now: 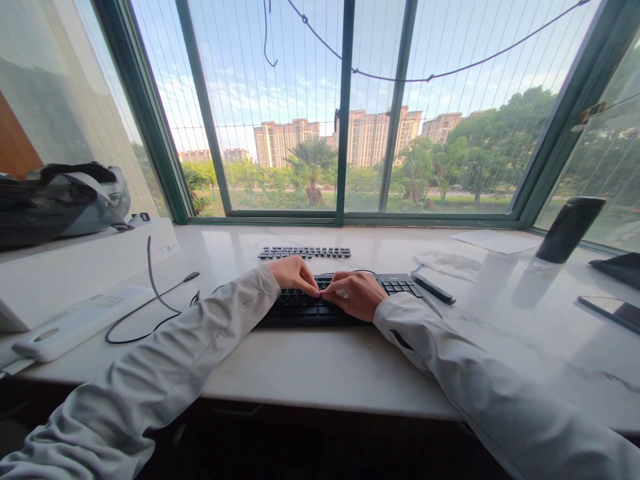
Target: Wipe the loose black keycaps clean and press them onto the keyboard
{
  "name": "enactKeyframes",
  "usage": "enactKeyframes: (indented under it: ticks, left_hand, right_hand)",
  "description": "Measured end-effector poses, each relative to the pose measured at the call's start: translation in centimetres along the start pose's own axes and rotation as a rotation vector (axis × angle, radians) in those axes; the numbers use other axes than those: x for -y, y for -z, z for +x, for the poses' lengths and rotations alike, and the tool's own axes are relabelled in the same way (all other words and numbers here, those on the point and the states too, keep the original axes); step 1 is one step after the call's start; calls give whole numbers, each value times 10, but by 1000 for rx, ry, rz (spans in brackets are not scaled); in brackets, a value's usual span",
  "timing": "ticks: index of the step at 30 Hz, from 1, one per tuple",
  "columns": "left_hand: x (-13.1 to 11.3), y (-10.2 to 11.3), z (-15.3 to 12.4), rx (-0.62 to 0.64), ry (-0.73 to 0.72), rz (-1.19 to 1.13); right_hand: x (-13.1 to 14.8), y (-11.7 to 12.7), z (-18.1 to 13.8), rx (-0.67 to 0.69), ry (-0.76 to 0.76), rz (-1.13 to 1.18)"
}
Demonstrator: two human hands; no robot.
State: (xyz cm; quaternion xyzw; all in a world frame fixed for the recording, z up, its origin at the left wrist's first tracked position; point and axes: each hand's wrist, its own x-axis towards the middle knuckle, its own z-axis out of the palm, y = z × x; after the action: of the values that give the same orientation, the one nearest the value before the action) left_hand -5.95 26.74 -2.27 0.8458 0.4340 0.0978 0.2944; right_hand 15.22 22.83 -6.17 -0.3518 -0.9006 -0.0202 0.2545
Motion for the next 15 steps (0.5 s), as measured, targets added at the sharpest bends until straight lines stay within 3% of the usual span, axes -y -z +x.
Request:
enactKeyframes:
  ticks: [6,15]
  left_hand:
    - [-2,-1,0,-22,-55,43]
    - [-4,-5,4,-67,43,188]
  right_hand:
    - [6,8,-1,54,43,-63]
    - [23,18,2,161,36,-208]
